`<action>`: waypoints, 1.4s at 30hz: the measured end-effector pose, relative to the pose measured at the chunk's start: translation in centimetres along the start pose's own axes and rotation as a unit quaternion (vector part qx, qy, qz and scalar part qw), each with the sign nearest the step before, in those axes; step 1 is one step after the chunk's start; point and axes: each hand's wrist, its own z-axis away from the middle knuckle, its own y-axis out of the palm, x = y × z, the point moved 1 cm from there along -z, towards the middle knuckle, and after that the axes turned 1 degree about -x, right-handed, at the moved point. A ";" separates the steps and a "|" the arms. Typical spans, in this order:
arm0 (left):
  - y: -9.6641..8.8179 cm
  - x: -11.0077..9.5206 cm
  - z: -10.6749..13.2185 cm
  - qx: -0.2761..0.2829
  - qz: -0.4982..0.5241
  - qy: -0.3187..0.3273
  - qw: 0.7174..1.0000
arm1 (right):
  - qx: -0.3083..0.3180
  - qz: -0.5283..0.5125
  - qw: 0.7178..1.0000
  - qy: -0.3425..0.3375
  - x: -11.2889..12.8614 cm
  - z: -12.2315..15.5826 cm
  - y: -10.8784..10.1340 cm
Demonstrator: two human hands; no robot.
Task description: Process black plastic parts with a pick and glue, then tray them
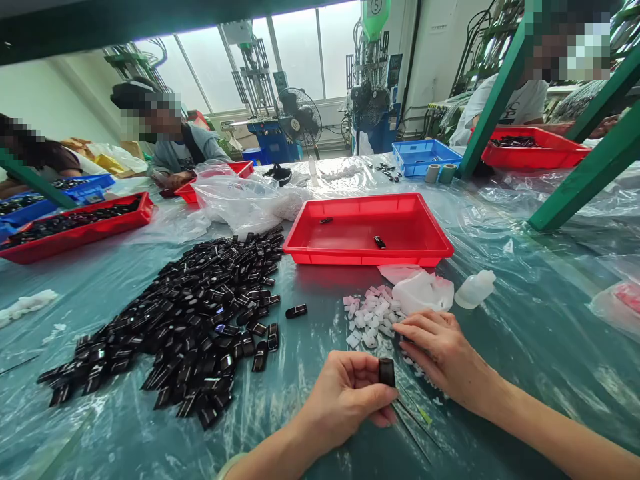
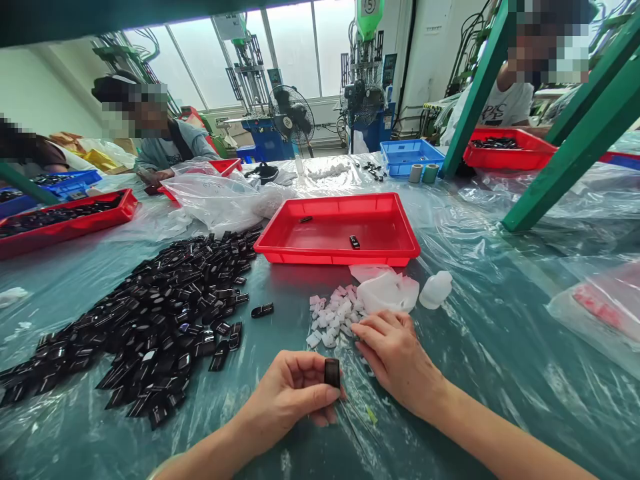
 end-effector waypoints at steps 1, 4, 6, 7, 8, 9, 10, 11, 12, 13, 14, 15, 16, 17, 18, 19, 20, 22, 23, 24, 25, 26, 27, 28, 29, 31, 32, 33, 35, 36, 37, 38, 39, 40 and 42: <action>-0.1 0.1 0.0 0.004 0.005 0.000 1.000 | 0.016 0.017 1.000 0.006 0.1 0.0 0.4; -0.2 0.3 0.0 0.014 0.018 -0.002 1.000 | 0.057 0.062 0.996 0.019 0.4 -0.1 0.8; -0.3 0.4 -0.1 0.019 0.021 -0.004 1.000 | 0.065 0.064 0.996 0.019 0.4 -0.2 0.8; -0.3 0.4 -0.1 0.020 0.022 -0.004 1.000 | 0.066 0.061 0.996 0.019 0.4 -0.2 0.7; -0.3 0.4 -0.1 0.021 0.020 -0.004 1.000 | 0.066 0.056 0.996 0.019 0.4 -0.2 0.7; -0.3 0.4 -0.1 0.021 0.018 -0.004 1.000 | 0.066 0.053 0.996 0.018 0.3 -0.2 0.7; -0.3 0.4 -0.1 0.020 0.017 -0.004 1.000 | 0.066 0.050 0.996 0.018 0.3 -0.2 0.7; -0.2 0.4 -0.1 0.018 0.013 -0.007 1.000 | 0.067 0.049 0.996 0.019 0.2 -0.2 0.7; -0.2 0.4 -0.1 0.015 0.007 -0.009 1.000 | 0.067 0.048 0.996 0.021 0.2 -0.3 0.8; -0.1 0.4 0.0 0.013 0.000 -0.012 1.000 | 0.068 0.046 0.996 0.023 0.2 -0.3 0.8; 0.0 0.4 0.0 0.013 -0.008 -0.014 1.000 | 0.070 0.045 0.996 0.024 0.2 -0.3 0.9; 0.0 0.4 0.0 0.012 -0.018 -0.016 1.000 | 0.071 0.044 0.996 0.025 0.2 -0.3 0.9; 0.1 0.5 0.0 0.013 -0.030 -0.017 0.999 | 0.072 0.042 0.996 0.026 0.3 -0.2 0.9; 0.1 0.5 0.0 0.014 -0.041 -0.016 0.999 | 0.071 0.040 0.996 0.026 0.4 -0.2 1.0; 0.1 0.6 0.0 0.013 -0.053 -0.014 0.998 | 0.069 0.038 0.997 0.025 0.4 -0.2 1.0; 0.1 0.7 0.0 0.010 -0.065 -0.013 0.998 | 0.067 0.036 0.997 0.024 0.5 -0.2 1.0; 0.0 0.8 -0.1 0.004 -0.078 -0.011 0.997 | 0.065 0.035 0.997 0.023 0.5 -0.1 1.1; 0.0 0.9 -0.2 -0.006 -0.098 -0.006 0.995 | 0.066 0.034 0.997 0.022 0.5 -0.1 1.1; -0.1 0.9 -0.2 -0.009 -0.106 -0.004 0.994 | 0.069 0.033 0.997 0.024 0.5 -0.1 1.2; -0.1 0.8 -0.2 -0.010 -0.112 -0.003 0.994 | 0.072 0.033 0.997 0.027 0.4 -0.1 1.2; 0.0 0.8 -0.2 -0.009 -0.115 -0.002 0.993 | 0.075 0.033 0.996 0.032 0.4 -0.1 1.2; 0.0 0.8 -0.2 -0.008 -0.117 -0.001 0.993 | 0.077 0.033 0.996 0.036 0.3 -0.1 1.3; 0.0 0.8 -0.2 -0.010 -0.120 -0.002 0.993 | 0.078 0.034 0.996 0.040 0.3 -0.2 1.3; 0.0 0.8 -0.2 -0.012 -0.122 -0.002 0.992 | 0.079 0.035 0.995 0.044 0.2 -0.2 1.3; 0.0 0.8 -0.2 -0.012 -0.125 -0.002 0.992 | 0.078 0.037 0.995 0.048 0.2 -0.3 1.3; 0.0 1.1 -0.2 -0.010 -0.134 0.003 0.991 | 0.075 0.037 0.995 0.054 0.3 -0.3 1.4; -0.1 1.2 -0.3 -0.008 -0.138 0.008 0.990 | 0.073 0.037 0.995 0.055 0.3 -0.4 1.4; -0.1 1.4 -0.3 -0.006 -0.139 0.014 0.990 | 0.071 0.037 0.995 0.055 0.3 -0.4 1.4; -0.2 1.7 -0.5 -0.006 -0.141 0.021 0.990 | 0.065 0.038 0.996 0.050 0.4 -0.5 1.5; -0.2 1.7 -0.5 -0.009 -0.141 0.024 0.990 | 0.060 0.039 0.996 0.046 0.5 -0.5 1.5; -0.2 1.7 -0.6 -0.011 -0.141 0.031 0.989 | 0.056 0.038 0.997 0.040 0.5 -0.5 1.5; -0.3 1.6 -0.6 -0.014 -0.140 0.043 0.989 | 0.051 0.036 0.997 0.034 0.5 -0.5 1.5; -0.3 1.5 -0.6 -0.020 -0.137 0.057 0.989 | 0.046 0.033 0.998 0.029 0.5 -0.5 1.5; -0.3 1.3 -0.6 -0.027 -0.134 0.072 0.988 | 0.039 0.028 0.999 0.023 0.5 -0.4 1.4; -0.3 0.9 -0.5 -0.040 -0.130 0.089 0.987 | 0.023 0.013 1.000 0.015 0.5 -0.3 1.0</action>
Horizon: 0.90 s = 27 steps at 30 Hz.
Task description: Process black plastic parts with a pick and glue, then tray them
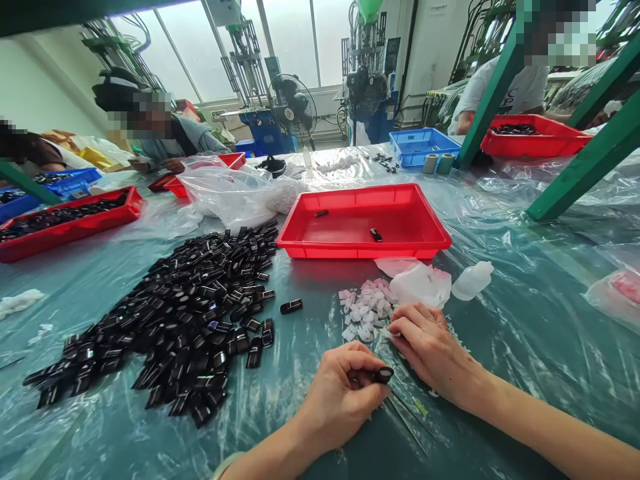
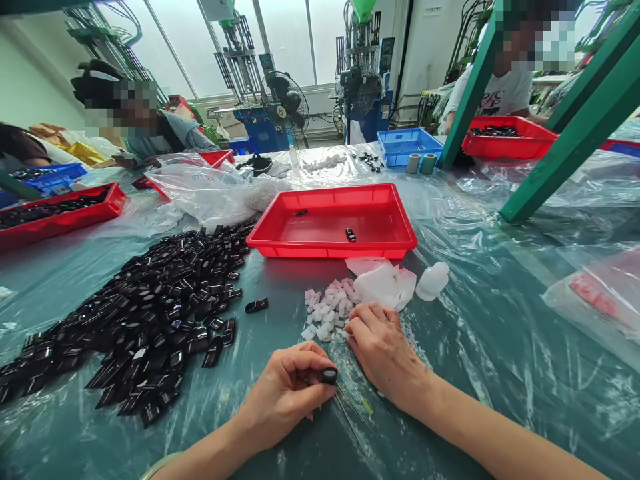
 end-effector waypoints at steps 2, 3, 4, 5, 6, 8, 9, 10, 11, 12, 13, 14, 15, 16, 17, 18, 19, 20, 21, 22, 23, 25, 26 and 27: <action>-0.1 -0.2 0.1 -0.002 0.000 -0.006 1.000 | -0.012 -0.017 1.000 -0.007 0.1 0.2 -0.5; -0.2 -0.1 0.1 0.001 -0.004 -0.008 1.000 | -0.019 -0.030 0.999 -0.010 0.2 0.3 -0.8; -0.2 -0.1 0.1 0.008 -0.012 -0.006 1.000 | -0.025 -0.047 0.998 -0.012 0.3 0.4 -1.1; -0.2 0.0 0.2 0.012 -0.023 -0.001 1.000 | -0.032 -0.066 0.997 -0.014 0.4 0.5 -1.3; -0.2 0.1 0.2 0.016 -0.038 0.007 0.999 | -0.038 -0.084 0.996 -0.016 0.5 0.6 -1.5; -0.3 0.3 0.3 0.018 -0.075 0.031 0.997 | -0.047 -0.109 0.993 -0.019 0.7 0.7 -1.7; -0.4 0.3 0.3 0.018 -0.094 0.041 0.995 | -0.049 -0.117 0.992 -0.022 0.8 0.7 -1.9; -0.5 0.2 0.3 0.017 -0.112 0.050 0.992 | -0.051 -0.127 0.990 -0.025 1.0 0.7 -2.0; -0.6 0.1 0.4 0.018 -0.132 0.058 0.989 | -0.055 -0.141 0.988 -0.030 1.2 0.8 -2.1; -0.7 0.0 0.4 0.023 -0.149 0.062 0.987 | -0.058 -0.159 0.985 -0.034 1.4 0.8 -2.2; -0.8 -0.1 0.4 0.029 -0.162 0.063 0.984 | -0.059 -0.181 0.981 -0.040 1.6 0.8 -2.3; -0.9 -0.2 0.4 0.037 -0.171 0.063 0.982 | -0.056 -0.204 0.976 -0.044 1.9 0.9 -2.4; -1.0 -0.2 0.4 0.046 -0.177 0.063 0.981 | -0.051 -0.225 0.972 -0.048 2.2 0.9 -2.4; -1.0 -0.2 0.4 0.053 -0.181 0.062 0.980 | -0.044 -0.242 0.968 -0.054 2.4 0.9 -2.4; -1.1 -0.1 0.4 0.058 -0.183 0.059 0.980 | -0.038 -0.254 0.965 -0.062 2.7 1.0 -2.4; -1.1 0.0 0.3 0.061 -0.185 0.056 0.979 | -0.033 -0.261 0.962 -0.069 2.9 1.0 -2.3; -1.1 0.1 0.3 0.062 -0.184 0.054 0.980 | -0.029 -0.264 0.961 -0.075 3.0 1.1 -2.1; -1.1 0.3 0.2 0.062 -0.180 0.052 0.980 | -0.026 -0.263 0.961 -0.080 3.1 1.1 -2.0; -1.1 0.4 0.2 0.062 -0.174 0.051 0.981 | -0.023 -0.261 0.961 -0.083 3.2 1.2 -1.9; -1.1 0.5 0.1 0.062 -0.169 0.053 0.982 | -0.021 -0.257 0.963 -0.083 3.3 1.2 -1.7; -1.1 0.5 0.1 0.064 -0.167 0.055 0.982 | -0.018 -0.253 0.964 -0.085 3.3 1.3 -1.6; -1.1 0.4 0.1 0.066 -0.169 0.057 0.982 | -0.017 -0.244 0.966 -0.090 3.4 1.3 -1.6; -1.1 0.3 0.1 0.070 -0.171 0.056 0.981 | -0.016 -0.240 0.966 -0.093 3.4 1.3 -1.6; -1.1 0.3 0.1 0.071 -0.170 0.054 0.981 | -0.015 -0.236 0.967 -0.096 3.4 1.4 -1.6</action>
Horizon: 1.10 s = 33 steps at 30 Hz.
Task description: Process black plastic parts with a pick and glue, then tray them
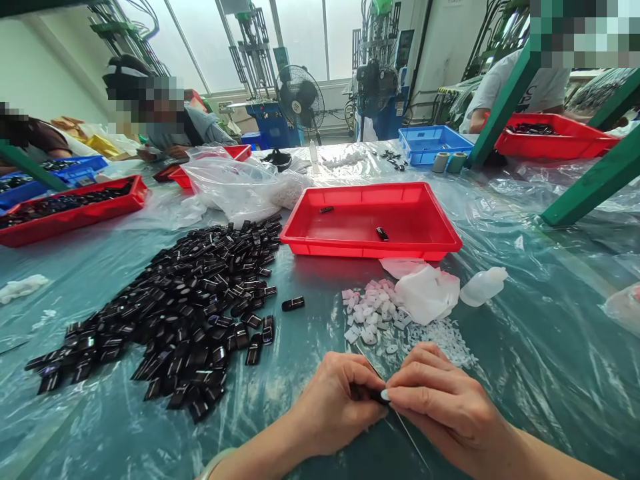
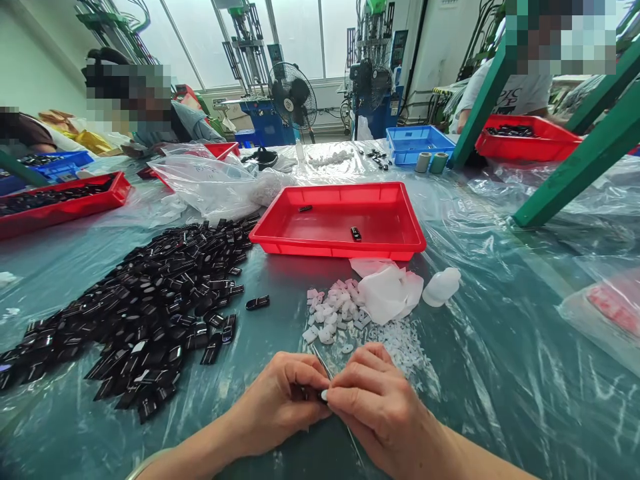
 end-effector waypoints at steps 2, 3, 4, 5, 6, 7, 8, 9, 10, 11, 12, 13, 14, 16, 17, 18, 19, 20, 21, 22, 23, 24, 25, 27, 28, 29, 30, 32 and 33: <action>-0.1 -0.1 0.0 0.002 0.006 -0.008 1.000 | 0.008 0.008 1.000 -0.007 0.1 0.0 -0.1; -0.1 -0.1 0.0 0.002 0.009 -0.012 1.000 | 0.013 0.014 1.000 -0.011 0.1 0.0 -0.1; -0.1 0.0 0.0 0.002 0.011 -0.014 1.000 | 0.017 0.022 0.999 -0.016 0.2 -0.1 -0.2; -0.1 0.0 0.0 0.002 0.012 -0.016 1.000 | 0.020 0.032 0.999 -0.021 0.3 -0.1 -0.3; 0.0 0.1 0.0 0.001 0.012 -0.016 1.000 | 0.024 0.042 0.999 -0.025 0.3 -0.2 -0.3; 0.0 0.1 0.0 0.000 0.012 -0.013 1.000 | 0.027 0.052 0.998 -0.028 0.4 -0.2 -0.4; 0.0 0.1 0.0 -0.001 0.012 -0.011 1.000 | 0.031 0.060 0.997 -0.032 0.5 -0.3 -0.4; 0.1 0.1 0.0 -0.002 0.013 -0.010 1.000 | 0.033 0.067 0.997 -0.037 0.5 -0.3 -0.3; 0.1 0.1 0.0 -0.002 0.013 -0.009 1.000 | 0.035 0.072 0.996 -0.041 0.6 -0.3 -0.3; 0.1 0.1 0.0 -0.002 0.013 -0.008 1.000 | 0.034 0.075 0.996 -0.045 0.6 -0.3 -0.2; 0.1 0.0 -0.1 -0.001 0.012 -0.007 1.000 | 0.031 0.075 0.996 -0.048 0.5 -0.2 -0.1; 0.1 0.0 -0.1 0.001 0.012 -0.008 1.000 | 0.026 0.072 0.996 -0.048 0.4 -0.1 0.0; 0.0 -0.1 -0.1 0.002 0.013 -0.008 1.000 | 0.024 0.065 0.997 -0.046 0.3 0.0 0.1; 0.0 -0.1 -0.1 0.003 0.022 -0.009 1.000 | 0.024 0.048 0.998 -0.041 0.1 0.3 0.3; 0.0 0.0 -0.1 0.005 0.028 -0.012 1.000 | 0.024 0.040 0.998 -0.040 0.0 0.4 0.3; -0.1 0.1 0.0 0.007 0.032 -0.013 0.999 | 0.024 0.035 0.998 -0.039 -0.1 0.6 0.4; -0.1 0.1 0.0 0.009 0.033 -0.011 0.999 | 0.021 0.032 0.999 -0.038 -0.2 0.7 0.5; 0.0 0.2 0.0 0.009 0.030 -0.009 0.999 | 0.019 0.031 0.999 -0.036 -0.2 0.7 0.5; 0.0 0.3 0.0 0.009 0.027 -0.008 1.000 | 0.017 0.031 0.999 -0.031 -0.1 0.7 0.5; 0.0 0.3 0.0 0.008 0.027 -0.009 1.000 | 0.018 0.032 0.999 -0.025 -0.1 0.7 0.5; 0.0 0.4 0.0 0.007 0.031 -0.014 0.999 | 0.025 0.034 0.999 -0.018 -0.1 0.6 0.4; 0.0 0.4 0.0 0.006 0.039 -0.023 0.999 | 0.037 0.035 0.999 -0.008 -0.1 0.5 0.3; 0.0 0.3 0.0 0.006 0.052 -0.038 0.998 | 0.049 0.035 0.998 0.001 -0.1 0.4 0.1; 0.0 0.3 -0.1 0.006 0.090 -0.078 0.993 | 0.043 0.045 0.998 0.027 -0.6 0.2 -0.4; 0.0 0.2 -0.1 0.005 0.113 -0.102 0.988 | 0.022 0.062 0.997 0.045 -1.0 0.2 -0.7; 0.1 0.1 -0.1 0.005 0.138 -0.124 0.983 | -0.008 0.090 0.994 0.068 -1.5 0.1 -0.9; 0.1 0.0 -0.1 0.009 0.165 -0.142 0.976 | -0.036 0.126 0.987 0.092 -2.0 0.1 -1.1; 0.1 -0.3 -0.2 0.020 0.214 -0.162 0.963 | -0.064 0.205 0.967 0.136 -3.1 0.1 -1.3; 0.1 -0.4 -0.2 0.027 0.236 -0.166 0.957 | -0.060 0.238 0.957 0.153 -3.6 0.1 -1.3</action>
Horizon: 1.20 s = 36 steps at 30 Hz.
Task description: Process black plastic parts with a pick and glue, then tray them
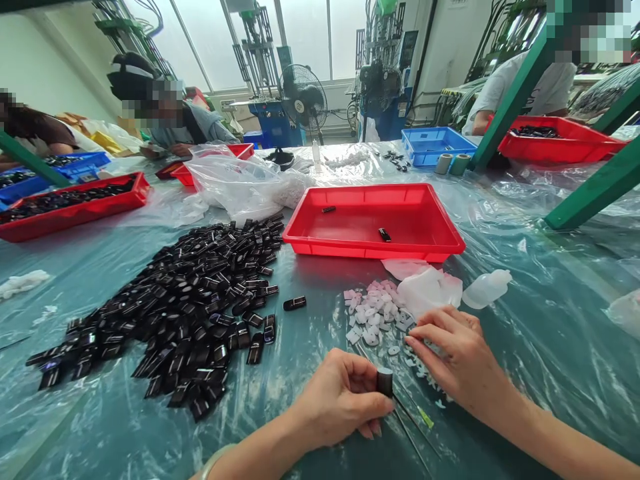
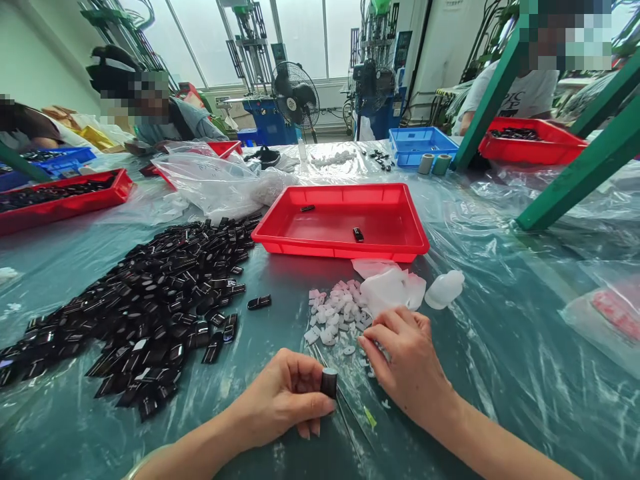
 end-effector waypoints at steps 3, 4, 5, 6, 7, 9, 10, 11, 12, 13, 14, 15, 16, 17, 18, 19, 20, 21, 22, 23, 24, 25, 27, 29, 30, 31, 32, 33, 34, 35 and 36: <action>0.1 -0.3 0.1 0.017 0.051 -0.012 0.998 | 0.032 0.051 0.998 0.021 -0.7 -0.2 0.7; 0.1 -0.3 0.1 0.022 0.061 -0.016 0.998 | 0.043 0.052 0.997 0.024 -0.8 -0.2 0.9; 0.1 -0.3 0.1 0.026 0.071 -0.019 0.997 | 0.054 0.048 0.997 0.026 -0.8 -0.2 1.0; 0.1 -0.3 0.0 0.029 0.080 -0.023 0.996 | 0.062 0.043 0.997 0.027 -0.8 -0.3 1.1; 0.1 -0.2 0.0 0.033 0.089 -0.026 0.995 | 0.069 0.039 0.997 0.025 -0.7 -0.3 1.1; 0.1 0.0 0.0 0.040 0.107 -0.029 0.993 | 0.078 0.035 0.996 0.023 -0.5 -0.3 1.1; 0.1 0.1 -0.1 0.044 0.115 -0.029 0.992 | 0.081 0.034 0.996 0.023 -0.4 -0.3 1.1; 0.1 0.2 -0.1 0.049 0.121 -0.028 0.991 | 0.082 0.034 0.996 0.024 -0.3 -0.3 1.1; 0.1 0.2 -0.1 0.053 0.125 -0.027 0.990 | 0.083 0.035 0.996 0.025 -0.3 -0.3 1.1; 0.1 0.2 -0.1 0.054 0.128 -0.028 0.990 | 0.082 0.035 0.996 0.028 -0.2 -0.3 1.1; 0.1 0.2 -0.1 0.055 0.129 -0.029 0.990 | 0.080 0.035 0.996 0.030 -0.2 -0.3 1.1; 0.1 0.2 -0.1 0.055 0.130 -0.029 0.990 | 0.078 0.035 0.996 0.033 -0.1 -0.3 1.1; 0.1 0.2 -0.1 0.054 0.130 -0.029 0.990 | 0.076 0.035 0.996 0.035 -0.2 -0.3 1.2; 0.1 0.2 0.0 0.055 0.130 -0.030 0.990 | 0.074 0.033 0.996 0.036 -0.2 -0.3 1.2; 0.1 0.1 0.0 0.055 0.129 -0.029 0.990 | 0.072 0.031 0.996 0.036 -0.2 -0.3 1.2; 0.2 0.1 0.0 0.056 0.126 -0.029 0.990 | 0.071 0.028 0.996 0.036 -0.2 -0.3 1.3; 0.2 0.1 0.0 0.056 0.124 -0.030 0.990 | 0.070 0.024 0.997 0.036 -0.3 -0.3 1.3; 0.2 0.0 0.1 0.055 0.120 -0.030 0.991 | 0.069 0.019 0.997 0.035 -0.3 -0.3 1.4; 0.3 0.0 0.1 0.056 0.116 -0.030 0.991 | 0.068 0.015 0.997 0.034 -0.3 -0.3 1.4; 0.3 0.0 0.1 0.055 0.112 -0.030 0.992 | 0.066 0.010 0.997 0.031 -0.3 -0.3 1.5; 0.4 0.0 0.1 0.055 0.109 -0.029 0.992 | 0.063 0.005 0.998 0.028 -0.3 -0.3 1.5; 0.4 0.0 0.0 0.055 0.105 -0.030 0.993 | 0.060 0.001 0.998 0.023 -0.2 -0.4 1.5; 0.3 0.0 0.0 0.051 0.098 -0.030 0.993 | 0.051 -0.007 0.999 0.012 0.0 -0.4 1.3; 0.2 0.0 0.0 0.054 0.092 -0.027 0.994 | 0.038 -0.014 0.999 -0.001 0.3 -0.5 0.9; 0.2 0.0 0.0 0.057 0.090 -0.023 0.994 | 0.030 -0.020 0.999 -0.009 0.5 -0.4 0.6; 0.1 0.0 0.0 0.062 0.088 -0.019 0.994 | 0.021 -0.032 0.999 -0.017 0.6 -0.4 0.3; 0.1 0.0 0.1 0.068 0.086 -0.014 0.994 | 0.017 -0.051 0.998 -0.022 0.8 -0.4 0.0; 0.2 0.1 0.1 0.073 0.083 -0.010 0.994 | 0.020 -0.079 0.997 -0.019 0.9 -0.3 -0.3; 0.2 0.1 0.1 0.076 0.080 -0.007 0.994 | 0.034 -0.117 0.993 -0.005 1.0 -0.2 -0.6; 0.3 0.2 0.1 0.077 0.076 -0.004 0.994 | 0.057 -0.163 0.985 0.021 1.1 -0.2 -0.8; 0.4 0.3 0.1 0.079 0.070 -0.002 0.994 | 0.087 -0.211 0.972 0.057 1.2 -0.1 -1.0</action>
